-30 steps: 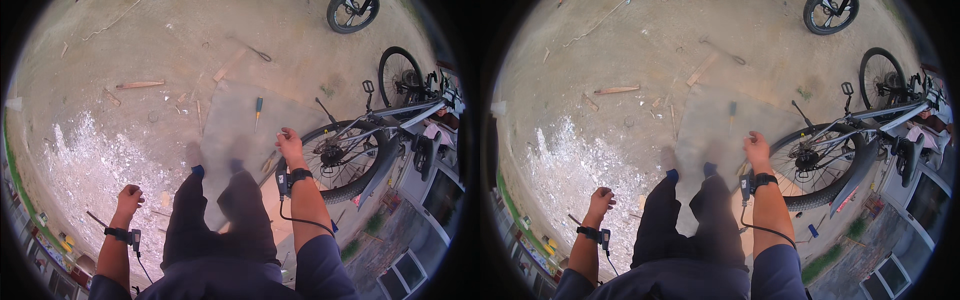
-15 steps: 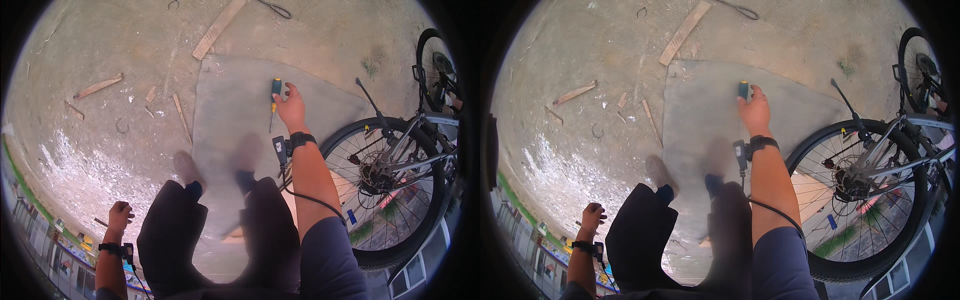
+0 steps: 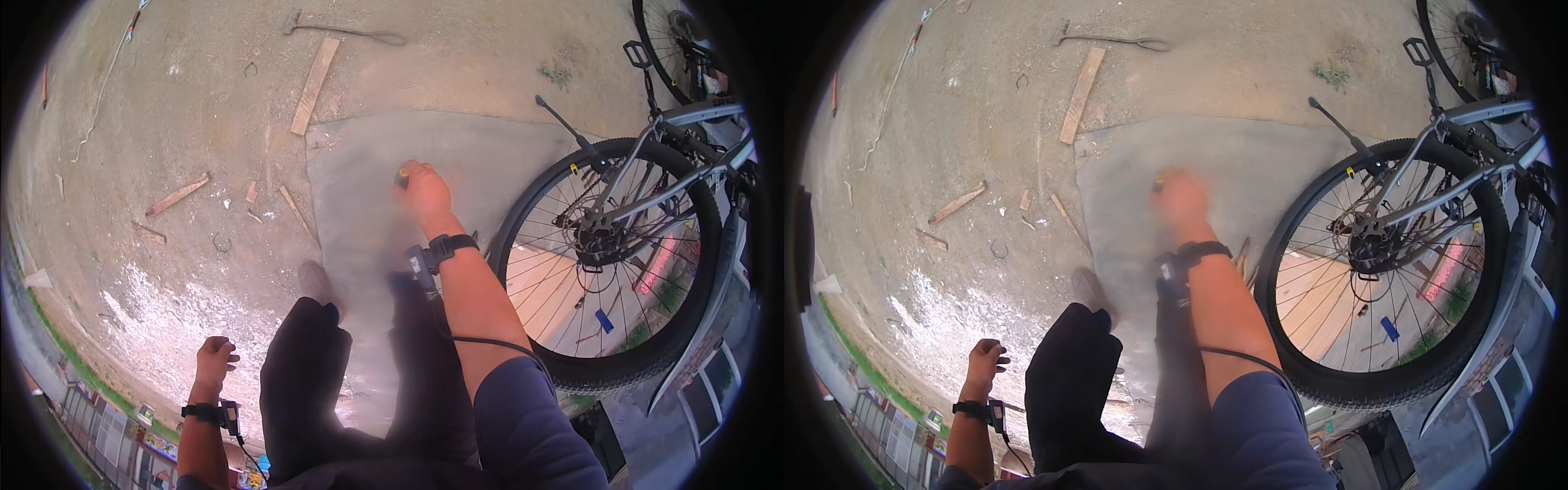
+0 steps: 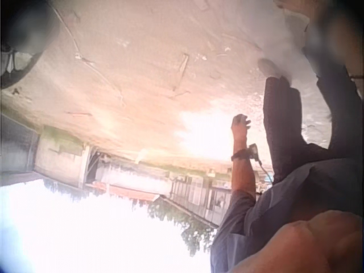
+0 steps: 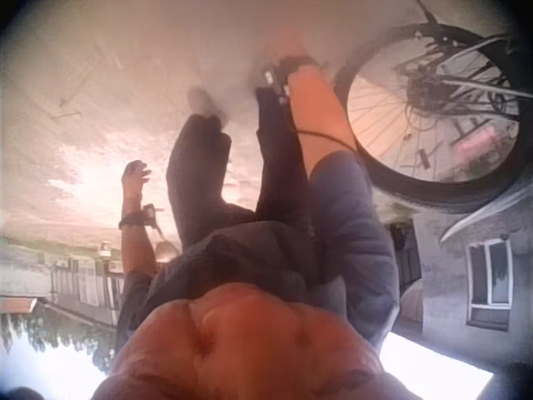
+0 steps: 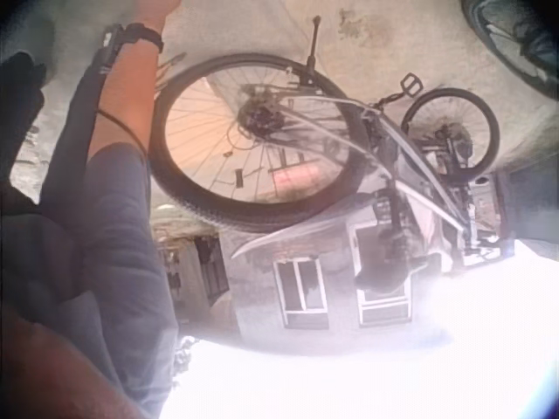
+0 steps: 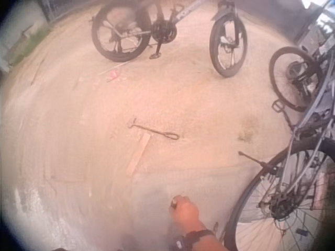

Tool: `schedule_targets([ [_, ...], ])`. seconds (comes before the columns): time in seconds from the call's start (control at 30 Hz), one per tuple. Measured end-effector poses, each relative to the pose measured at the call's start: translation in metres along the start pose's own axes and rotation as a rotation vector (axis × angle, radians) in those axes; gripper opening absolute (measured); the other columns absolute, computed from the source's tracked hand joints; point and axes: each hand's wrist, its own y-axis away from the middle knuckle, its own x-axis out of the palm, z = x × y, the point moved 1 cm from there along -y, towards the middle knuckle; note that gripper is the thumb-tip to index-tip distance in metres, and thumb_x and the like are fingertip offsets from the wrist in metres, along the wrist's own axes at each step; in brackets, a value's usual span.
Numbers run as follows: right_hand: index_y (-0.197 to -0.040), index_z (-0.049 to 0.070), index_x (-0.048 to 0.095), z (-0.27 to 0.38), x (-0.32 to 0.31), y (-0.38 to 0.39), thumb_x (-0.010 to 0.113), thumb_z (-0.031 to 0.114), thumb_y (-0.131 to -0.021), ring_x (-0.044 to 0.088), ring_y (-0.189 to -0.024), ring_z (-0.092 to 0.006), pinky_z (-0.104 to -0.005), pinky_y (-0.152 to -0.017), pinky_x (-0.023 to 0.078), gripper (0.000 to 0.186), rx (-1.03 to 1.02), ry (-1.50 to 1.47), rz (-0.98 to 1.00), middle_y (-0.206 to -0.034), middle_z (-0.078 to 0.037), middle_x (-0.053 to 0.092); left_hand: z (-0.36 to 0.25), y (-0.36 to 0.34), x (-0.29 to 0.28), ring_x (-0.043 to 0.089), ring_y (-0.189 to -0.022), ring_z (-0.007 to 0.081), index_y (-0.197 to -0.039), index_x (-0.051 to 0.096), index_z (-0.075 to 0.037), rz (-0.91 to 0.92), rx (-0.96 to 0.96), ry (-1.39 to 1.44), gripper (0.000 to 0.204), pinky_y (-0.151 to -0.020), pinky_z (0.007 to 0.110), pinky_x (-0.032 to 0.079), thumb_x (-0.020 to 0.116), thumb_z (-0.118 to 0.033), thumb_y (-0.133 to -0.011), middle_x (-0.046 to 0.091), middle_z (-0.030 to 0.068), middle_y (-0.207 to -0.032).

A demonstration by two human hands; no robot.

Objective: The person repairs a bicycle by using a screwdriver to adjust the derailleur and then using a wrench to tighten a bolt on the frame.

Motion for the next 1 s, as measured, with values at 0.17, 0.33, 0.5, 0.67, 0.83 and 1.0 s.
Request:
schedule_targets([
  [0.17,-0.11,0.01,0.067,0.05,-0.093,0.14,0.077,0.027,-0.082,0.066,-0.098,-0.0336,-0.0435,-0.084,0.053,0.034,-0.079,-0.379,-0.087,-0.105,-0.013,0.069,-0.062,0.081,-0.023,0.072,-0.083,0.0218,-0.121,0.058,-0.002,0.098,0.185,-0.065,0.03,-0.063,0.031,0.054,0.062,-0.017,-0.095,0.069,0.0109,-0.104],
  [0.33,-0.111,0.005,0.066,0.065,-0.173,0.306,0.079,0.031,-0.085,0.069,-0.08,-0.026,-0.0376,-0.072,0.054,0.039,-0.045,-0.731,-0.021,-0.095,-0.013,0.07,-0.128,0.168,-0.026,0.072,-0.084,0.0216,-0.12,0.059,-0.001,0.227,0.426,-0.225,0.029,-0.064,0.031,0.055,0.062,-0.017,-0.096,0.069,0.0111,-0.105],
  [0.5,-0.118,0.0,0.062,0.03,-0.181,0.463,0.077,0.031,-0.09,0.068,-0.07,-0.0156,-0.0297,-0.063,0.052,0.045,0.169,-1.17,-0.021,-0.091,-0.011,0.07,-0.154,0.241,-0.015,0.072,-0.086,0.0222,-0.123,0.058,0.0,0.306,0.612,-0.464,0.032,-0.068,0.032,0.055,0.06,-0.02,-0.098,0.07,0.0123,-0.108],
  [0.67,-0.118,0.002,0.06,-0.032,-0.162,0.608,0.073,0.028,-0.094,0.071,-0.069,-0.0158,-0.0237,-0.054,0.047,0.038,0.435,-1.441,-0.162,-0.089,-0.007,0.07,-0.149,0.299,0.016,0.072,-0.085,0.0212,-0.122,0.059,0.001,0.358,0.696,-0.639,0.033,-0.067,0.032,0.056,0.062,-0.02,-0.097,0.07,0.0124,-0.107],
  [0.83,-0.11,0.005,0.061,-0.125,-0.095,0.71,0.073,0.026,-0.093,0.071,-0.066,-0.0157,-0.0224,-0.051,0.044,0.029,0.558,-1.699,-0.303,-0.091,-0.008,0.072,-0.126,0.358,0.097,0.073,-0.088,0.0218,-0.122,0.06,0.003,0.382,0.767,-0.855,0.036,-0.068,0.032,0.057,0.063,-0.022,-0.097,0.07,0.0136,-0.106],
  [1.0,-0.116,0.004,0.061,-0.22,-0.091,0.785,0.07,0.022,-0.095,0.072,-0.066,-0.0166,-0.0223,-0.051,0.044,0.029,0.586,-1.798,-0.332,-0.088,-0.009,0.073,-0.084,0.436,0.218,0.073,-0.085,0.0208,-0.121,0.062,0.002,0.374,0.823,-1.067,0.035,-0.067,0.033,0.058,0.064,-0.024,-0.097,0.071,0.0141,-0.103],
])
